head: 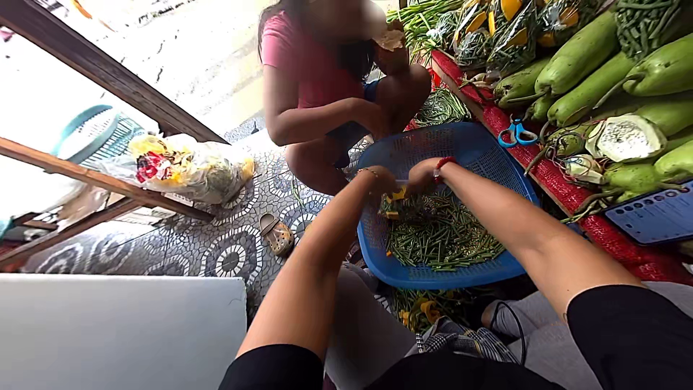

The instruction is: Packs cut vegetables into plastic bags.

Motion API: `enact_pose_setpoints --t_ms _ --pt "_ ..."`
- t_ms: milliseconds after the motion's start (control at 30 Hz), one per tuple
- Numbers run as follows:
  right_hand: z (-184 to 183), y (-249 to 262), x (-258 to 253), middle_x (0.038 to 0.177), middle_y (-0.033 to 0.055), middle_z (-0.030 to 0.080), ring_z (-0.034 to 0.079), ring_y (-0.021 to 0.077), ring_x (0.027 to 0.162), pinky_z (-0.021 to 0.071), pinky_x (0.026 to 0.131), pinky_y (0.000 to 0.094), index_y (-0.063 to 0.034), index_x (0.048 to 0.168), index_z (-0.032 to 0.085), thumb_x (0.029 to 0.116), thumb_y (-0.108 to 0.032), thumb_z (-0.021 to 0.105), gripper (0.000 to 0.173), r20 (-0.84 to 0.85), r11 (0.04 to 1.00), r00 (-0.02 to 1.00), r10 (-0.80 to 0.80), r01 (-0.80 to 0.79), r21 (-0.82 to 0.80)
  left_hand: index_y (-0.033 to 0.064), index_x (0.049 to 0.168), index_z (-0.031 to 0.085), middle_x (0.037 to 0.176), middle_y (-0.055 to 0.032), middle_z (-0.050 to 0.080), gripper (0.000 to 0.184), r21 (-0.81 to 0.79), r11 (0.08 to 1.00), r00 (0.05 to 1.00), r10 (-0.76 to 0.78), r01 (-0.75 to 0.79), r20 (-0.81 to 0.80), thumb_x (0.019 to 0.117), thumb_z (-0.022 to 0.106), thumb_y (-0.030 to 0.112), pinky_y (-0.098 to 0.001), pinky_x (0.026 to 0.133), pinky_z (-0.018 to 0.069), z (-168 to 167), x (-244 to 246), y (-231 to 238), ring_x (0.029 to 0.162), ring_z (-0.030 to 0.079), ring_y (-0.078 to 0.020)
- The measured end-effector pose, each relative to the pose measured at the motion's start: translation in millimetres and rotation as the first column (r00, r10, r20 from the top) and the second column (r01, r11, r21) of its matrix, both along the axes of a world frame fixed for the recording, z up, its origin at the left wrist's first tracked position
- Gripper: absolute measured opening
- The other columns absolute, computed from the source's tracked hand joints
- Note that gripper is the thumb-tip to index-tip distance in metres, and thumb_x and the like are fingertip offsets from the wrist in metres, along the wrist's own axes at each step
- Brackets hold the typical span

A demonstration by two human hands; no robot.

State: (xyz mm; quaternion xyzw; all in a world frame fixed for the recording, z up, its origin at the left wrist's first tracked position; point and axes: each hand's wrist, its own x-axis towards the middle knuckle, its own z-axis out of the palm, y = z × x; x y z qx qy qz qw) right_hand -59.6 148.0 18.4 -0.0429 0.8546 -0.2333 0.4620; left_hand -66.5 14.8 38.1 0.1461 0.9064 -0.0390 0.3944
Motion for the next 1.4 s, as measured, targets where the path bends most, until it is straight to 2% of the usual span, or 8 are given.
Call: enact_pose_setpoints --t_ms 200,367,533,667,867,1033,1233,1400 --pt "24 26 3 0.067 -0.0009 0.051 0.041 0.0055 0.050 0.0369 0.049 0.0222 -0.0043 0.095 0.066 0.1009 -0.014 0.060 0.012 0.082 0.967 0.985 -0.151 0.164 -0.193 -0.0090 0.097 0.067 0.096 -0.0225 0.068 0.042 0.187 0.982 0.999 -0.002 0.012 -0.050 0.1031 0.063 0.033 -0.0573 0.085 0.0509 25 18 2 0.089 0.066 -0.0339" --pt "60 28 30 0.107 0.0237 0.067 0.064 0.0345 0.105 0.0479 0.092 0.0554 0.0100 0.100 0.068 0.1013 -0.017 0.063 0.028 -0.182 0.924 0.942 0.283 -0.217 0.314 -0.0083 0.096 0.069 0.100 -0.0264 0.069 0.037 0.090 0.985 0.976 -0.130 0.148 -0.177 0.1027 0.063 0.028 -0.0670 0.088 0.0491 46 32 4 0.100 0.067 -0.0437" --pt "56 41 51 0.101 0.0221 0.068 0.065 0.0343 0.098 0.0492 0.088 0.0564 0.0080 0.099 0.069 0.1031 -0.022 0.062 0.031 -0.224 0.898 0.890 0.397 -0.326 0.294 -0.0055 0.100 0.069 0.106 -0.0271 0.068 0.029 -0.170 0.976 0.956 -0.175 0.136 -0.236 0.0948 0.072 0.023 -0.0665 0.081 0.0506 94 84 27 0.104 0.066 -0.0457" --pt "29 50 68 0.113 0.0280 0.067 0.065 0.0426 0.110 0.0477 0.094 0.0634 0.0108 0.108 0.068 0.0994 -0.017 0.067 0.030 -0.231 0.893 0.883 0.408 -0.333 0.304 -0.0082 0.153 0.036 0.141 -0.0340 0.053 0.114 0.101 0.990 0.928 -0.054 0.098 -0.368 0.0721 0.092 0.048 -0.0720 0.102 0.0418 37 118 57 0.129 0.053 -0.0514" --pt "-1 71 85 0.111 0.0285 0.067 0.065 0.0427 0.108 0.0483 0.091 0.0617 0.0132 0.106 0.066 0.0983 -0.007 0.064 0.022 -0.247 0.935 0.916 0.317 -0.258 0.244 0.0023 0.164 0.005 0.125 -0.0275 0.065 0.112 0.402 0.916 0.885 0.171 0.019 -0.434 0.0878 0.083 0.027 -0.0605 0.097 0.0509 -64 132 92 0.113 0.066 -0.0444" --pt "18 77 107 0.127 0.0277 0.064 0.060 0.0425 0.124 0.0456 0.101 0.0621 0.0102 0.117 0.066 0.1002 -0.003 0.057 0.023 -0.211 0.898 0.917 0.338 -0.247 0.365 -0.0004 0.125 0.066 0.121 -0.0260 0.068 0.040 0.070 0.984 0.962 -0.145 0.166 -0.232 0.0987 0.070 0.030 -0.0673 0.090 0.0516 -34 109 106 0.116 0.065 -0.0462" --pt "58 65 131 0.150 0.0330 0.045 0.041 0.0436 0.143 0.0280 0.117 0.0539 0.0166 0.140 0.048 0.1092 -0.006 0.043 0.038 -0.190 0.962 0.960 0.207 -0.165 0.217 -0.0053 0.120 0.066 0.122 -0.0281 0.066 0.034 -0.221 0.946 0.966 -0.252 0.236 -0.048 0.1031 0.060 0.024 -0.0684 0.094 0.0469 -12 103 130 0.120 0.061 -0.0463" --pt "-3 82 95 0.113 0.0243 0.067 0.064 0.0351 0.108 0.0476 0.094 0.0548 0.0088 0.108 0.068 0.1031 -0.019 0.061 0.029 -0.089 0.963 0.974 0.210 -0.190 0.191 -0.0079 0.109 0.069 0.108 -0.0257 0.069 0.033 -0.089 0.962 0.964 -0.252 0.259 0.082 0.1062 0.056 0.022 -0.0619 0.090 0.0499 -24 82 114 0.101 0.067 -0.0393"
